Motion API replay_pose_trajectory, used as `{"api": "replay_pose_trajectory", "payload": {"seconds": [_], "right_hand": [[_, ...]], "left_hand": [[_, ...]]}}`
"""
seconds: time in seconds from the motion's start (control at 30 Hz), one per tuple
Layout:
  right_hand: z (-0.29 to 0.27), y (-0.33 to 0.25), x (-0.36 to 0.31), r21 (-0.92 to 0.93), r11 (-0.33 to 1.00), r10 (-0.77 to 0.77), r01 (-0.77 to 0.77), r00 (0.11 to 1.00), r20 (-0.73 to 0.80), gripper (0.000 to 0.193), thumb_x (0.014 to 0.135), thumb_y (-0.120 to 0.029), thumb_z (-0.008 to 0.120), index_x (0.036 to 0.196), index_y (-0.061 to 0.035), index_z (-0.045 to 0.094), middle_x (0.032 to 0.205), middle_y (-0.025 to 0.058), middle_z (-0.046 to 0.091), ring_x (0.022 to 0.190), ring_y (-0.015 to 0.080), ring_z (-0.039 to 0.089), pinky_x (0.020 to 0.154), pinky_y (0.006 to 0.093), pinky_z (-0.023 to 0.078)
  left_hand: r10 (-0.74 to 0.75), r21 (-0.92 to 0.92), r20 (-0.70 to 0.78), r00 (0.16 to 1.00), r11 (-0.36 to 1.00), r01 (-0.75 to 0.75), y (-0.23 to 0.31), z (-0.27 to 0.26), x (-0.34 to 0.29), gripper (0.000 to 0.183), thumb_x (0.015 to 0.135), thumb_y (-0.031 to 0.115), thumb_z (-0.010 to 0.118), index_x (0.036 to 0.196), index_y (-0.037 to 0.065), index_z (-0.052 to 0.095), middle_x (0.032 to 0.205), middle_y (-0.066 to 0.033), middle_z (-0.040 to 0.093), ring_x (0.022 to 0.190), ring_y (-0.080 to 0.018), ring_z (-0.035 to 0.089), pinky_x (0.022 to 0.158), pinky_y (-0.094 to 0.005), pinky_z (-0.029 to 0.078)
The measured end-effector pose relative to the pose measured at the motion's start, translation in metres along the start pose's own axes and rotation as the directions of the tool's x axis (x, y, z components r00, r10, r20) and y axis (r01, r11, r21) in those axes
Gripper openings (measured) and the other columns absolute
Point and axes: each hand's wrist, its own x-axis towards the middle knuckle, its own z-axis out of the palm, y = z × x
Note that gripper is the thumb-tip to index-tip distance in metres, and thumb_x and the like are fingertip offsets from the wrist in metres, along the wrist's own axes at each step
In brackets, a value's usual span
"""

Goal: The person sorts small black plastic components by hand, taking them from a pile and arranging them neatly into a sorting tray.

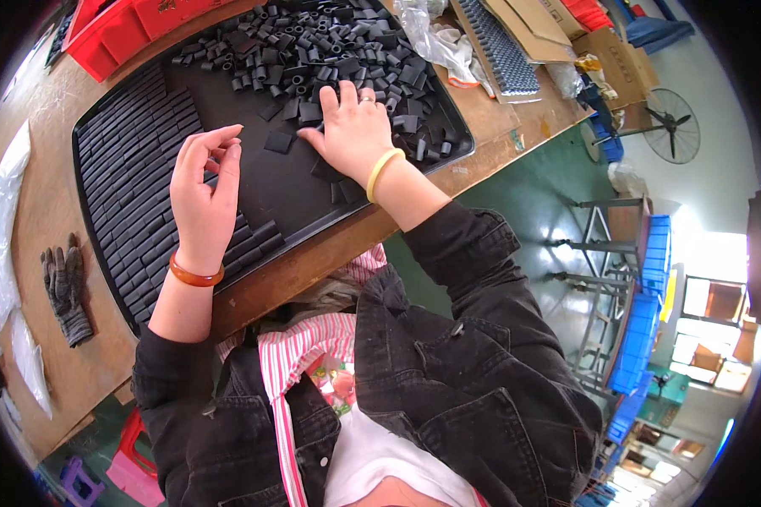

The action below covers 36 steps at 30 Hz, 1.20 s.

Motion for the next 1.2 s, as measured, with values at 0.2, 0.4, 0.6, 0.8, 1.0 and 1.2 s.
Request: {"api": "replay_pose_trajectory", "payload": {"seconds": [0.2,0.4,0.6,0.8,1.0,1.2], "right_hand": [[0.011,0.021,0.006,0.062,0.998,-0.005,0.007,1.000,-0.031,0.046,0.076,-0.027,0.070,0.112,-0.0064,0.051,0.111,0.0192,0.051,0.101,0.0402,0.057,0.078,0.0476,0.056],[0.016,0.033,0.018,0.121,0.992,-0.036,0.036,0.999,0.000,0.037,0.081,-0.021,0.069,0.109,-0.0042,0.053,0.108,0.0247,0.051,0.089,0.0443,0.063,0.072,0.0450,0.058],[0.019,0.050,0.027,0.367,0.930,0.042,-0.014,0.997,-0.069,0.031,0.082,-0.019,0.067,0.104,-0.0007,0.056,0.107,0.0229,0.057,0.089,0.0399,0.065,0.077,0.0417,0.056],[0.004,0.064,0.042,0.868,-0.234,0.208,-0.437,0.850,0.484,0.028,0.088,-0.022,0.060,0.106,-0.0012,0.060,0.080,0.0128,0.064,0.071,0.0261,0.063,0.062,0.0344,0.053],[-0.003,0.079,0.047,0.380,-0.764,-0.188,-0.521,0.743,0.642,0.038,0.098,-0.031,0.050,0.117,0.0004,0.058,0.116,0.0187,0.057,0.091,0.0241,0.059,0.056,0.0241,0.049],[-0.009,0.071,0.048,0.562,-0.617,-0.125,-0.552,0.773,0.622,0.041,0.101,-0.032,0.047,0.127,-0.0025,0.057,0.113,0.0146,0.060,0.082,0.0214,0.059,0.054,0.0235,0.048]], "left_hand": [[0.023,-0.015,0.022,1.000,1.000,-0.022,0.004,-0.001,-0.001,0.014,0.090,-0.002,0.063,0.103,0.002,0.068,0.093,-0.0043,0.063,0.077,-0.0124,0.056,0.068,-0.0242,0.045],[0.012,-0.009,0.030,0.999,1.000,-0.012,0.006,-0.003,0.000,0.013,0.090,-0.002,0.063,0.102,0.002,0.068,0.092,-0.0042,0.063,0.077,-0.0122,0.056,0.068,-0.0242,0.045],[0.020,-0.002,0.042,0.999,1.000,-0.020,0.006,-0.001,0.001,0.011,0.090,-0.001,0.064,0.100,0.002,0.068,0.090,-0.0042,0.063,0.077,-0.0123,0.056,0.067,-0.0243,0.045],[0.010,0.004,0.044,0.999,1.000,-0.010,0.006,-0.001,0.001,0.011,0.090,-0.001,0.064,0.100,0.001,0.069,0.089,-0.0043,0.062,0.076,-0.0125,0.056,0.067,-0.0245,0.045],[-0.004,0.005,0.085,0.996,1.000,0.003,0.006,-0.003,0.000,0.011,0.093,0.001,0.062,0.102,0.000,0.068,0.093,-0.0046,0.063,0.080,-0.0116,0.056,0.072,-0.0232,0.045],[0.014,0.019,0.063,0.998,1.000,-0.015,0.008,-0.003,0.001,0.011,0.090,-0.002,0.064,0.099,0.001,0.069,0.086,-0.0051,0.062,0.074,-0.0143,0.055,0.066,-0.0250,0.045]]}}
